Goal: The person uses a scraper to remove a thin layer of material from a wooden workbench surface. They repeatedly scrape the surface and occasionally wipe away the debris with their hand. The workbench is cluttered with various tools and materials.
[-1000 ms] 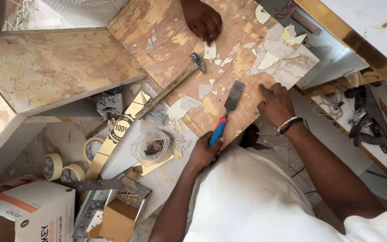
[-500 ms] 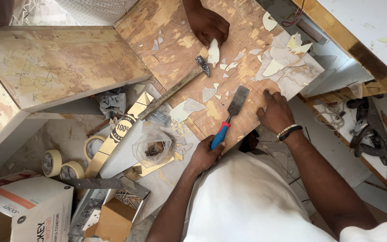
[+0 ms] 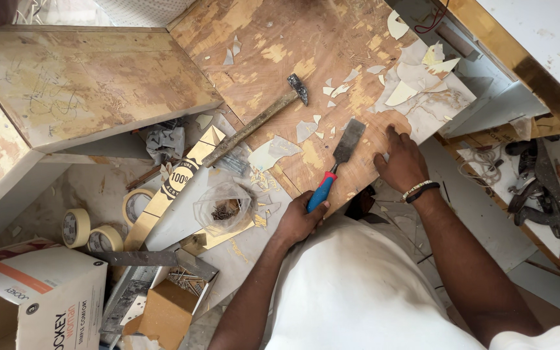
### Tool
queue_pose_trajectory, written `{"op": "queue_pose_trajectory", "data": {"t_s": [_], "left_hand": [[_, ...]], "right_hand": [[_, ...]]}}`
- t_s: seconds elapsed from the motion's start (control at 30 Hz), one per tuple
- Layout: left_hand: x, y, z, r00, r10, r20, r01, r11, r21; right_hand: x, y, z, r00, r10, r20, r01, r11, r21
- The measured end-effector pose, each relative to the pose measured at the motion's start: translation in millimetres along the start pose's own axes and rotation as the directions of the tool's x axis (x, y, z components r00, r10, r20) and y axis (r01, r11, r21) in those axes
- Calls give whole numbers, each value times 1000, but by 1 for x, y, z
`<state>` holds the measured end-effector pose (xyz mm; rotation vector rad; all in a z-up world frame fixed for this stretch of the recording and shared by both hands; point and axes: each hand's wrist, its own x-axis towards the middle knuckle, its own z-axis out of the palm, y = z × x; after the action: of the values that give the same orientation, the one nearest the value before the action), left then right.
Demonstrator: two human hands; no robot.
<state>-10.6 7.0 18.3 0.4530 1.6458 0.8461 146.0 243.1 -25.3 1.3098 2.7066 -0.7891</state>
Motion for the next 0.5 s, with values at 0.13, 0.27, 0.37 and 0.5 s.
{"op": "queue_pose_trajectory", "data": {"t_s": [0.13, 0.27, 0.37, 0.5], "left_hand": [[2, -4, 0, 1000, 1, 2, -1, 1000, 11], [-1, -5, -1, 997, 67, 39, -66, 997, -26], [-14, 7, -2, 986, 105, 127, -102, 994, -30], [-26, 25, 2, 967, 67, 245, -32, 989, -144]], "right_hand": [[-1, -3, 2, 1000, 12, -15, -13, 999, -32], [-15, -14, 2, 999, 33, -16, -32, 997, 75], [-35, -24, 15, 991, 76, 111, -115, 909, 400], [-53, -42, 45, 960, 77, 268, -278, 289, 916]]}}
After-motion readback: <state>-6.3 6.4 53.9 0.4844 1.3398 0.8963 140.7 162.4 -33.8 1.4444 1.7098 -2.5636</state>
